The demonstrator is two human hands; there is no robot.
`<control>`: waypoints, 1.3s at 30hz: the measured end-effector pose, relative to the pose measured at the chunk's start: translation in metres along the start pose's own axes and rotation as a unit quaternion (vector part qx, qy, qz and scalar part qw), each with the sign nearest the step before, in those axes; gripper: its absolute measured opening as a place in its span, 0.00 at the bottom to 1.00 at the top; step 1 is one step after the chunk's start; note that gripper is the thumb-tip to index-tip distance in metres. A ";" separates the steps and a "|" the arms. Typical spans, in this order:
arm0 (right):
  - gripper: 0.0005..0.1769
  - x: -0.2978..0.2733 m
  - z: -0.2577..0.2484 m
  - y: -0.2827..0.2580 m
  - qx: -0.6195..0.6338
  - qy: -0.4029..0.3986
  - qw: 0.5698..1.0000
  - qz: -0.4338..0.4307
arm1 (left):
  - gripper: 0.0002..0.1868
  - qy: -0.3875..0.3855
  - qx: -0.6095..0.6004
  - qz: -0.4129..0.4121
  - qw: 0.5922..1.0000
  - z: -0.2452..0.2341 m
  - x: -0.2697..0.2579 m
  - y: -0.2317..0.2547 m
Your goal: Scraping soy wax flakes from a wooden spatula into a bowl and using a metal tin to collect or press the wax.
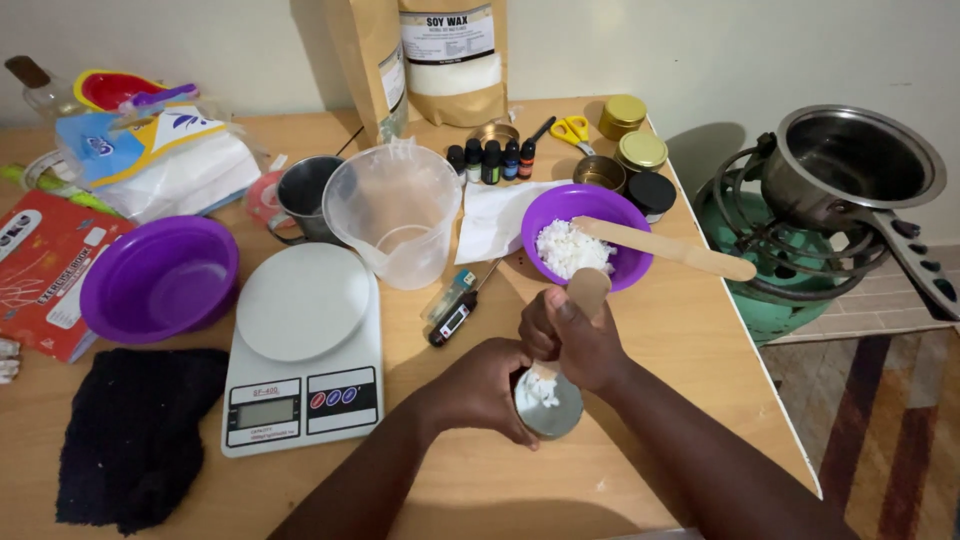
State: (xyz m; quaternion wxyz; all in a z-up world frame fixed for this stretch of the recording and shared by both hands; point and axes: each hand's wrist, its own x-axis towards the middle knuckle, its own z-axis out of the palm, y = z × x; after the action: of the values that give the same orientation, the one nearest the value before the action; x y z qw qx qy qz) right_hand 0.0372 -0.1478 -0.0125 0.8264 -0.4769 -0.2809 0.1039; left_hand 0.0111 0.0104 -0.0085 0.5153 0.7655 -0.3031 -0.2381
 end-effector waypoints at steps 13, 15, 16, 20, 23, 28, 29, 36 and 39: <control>0.31 -0.007 0.009 -0.010 0.069 -0.010 0.997 0.016 | 0.29 -0.096 -0.068 0.012 0.993 -0.010 -0.006 -0.007; 0.26 -0.007 0.015 -0.019 -0.080 0.029 0.993 -0.086 | 0.30 -0.029 -0.071 0.180 0.981 -0.019 -0.006 0.012; 0.26 -0.007 0.015 -0.020 -0.082 0.029 0.992 -0.090 | 0.30 -0.031 -0.068 0.183 0.980 -0.016 -0.007 0.011; 0.25 -0.008 0.021 -0.025 -0.109 0.134 0.977 -0.123 | 0.58 0.079 0.098 0.060 0.990 0.005 -0.007 0.002; 0.25 -0.007 0.035 -0.033 -0.195 0.190 0.952 -0.143 | 0.48 0.158 0.125 0.034 0.979 0.017 -0.002 0.003; 0.27 -0.011 0.044 -0.022 -0.237 0.349 0.902 -0.089 | 0.32 0.241 0.120 0.032 0.963 0.023 0.001 0.015; 0.26 -0.012 0.043 -0.020 -0.248 0.381 0.887 -0.077 | 0.31 0.266 0.110 0.015 0.958 0.024 0.002 0.015; 0.23 -0.007 0.049 -0.019 -0.274 0.396 0.870 -0.106 | 0.32 0.311 0.090 -0.093 0.941 0.029 0.007 0.021; 0.26 0.001 0.047 -0.026 -0.253 0.431 0.864 -0.066 | 0.31 0.284 0.084 -0.033 0.954 0.025 0.003 0.016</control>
State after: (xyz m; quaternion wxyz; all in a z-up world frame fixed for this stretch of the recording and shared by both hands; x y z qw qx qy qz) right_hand 0.0090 -0.1268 0.0286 0.7207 -0.6475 0.0559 -0.2413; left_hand -0.0073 -0.0123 -0.0026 0.5059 0.8516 -0.1375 -0.0013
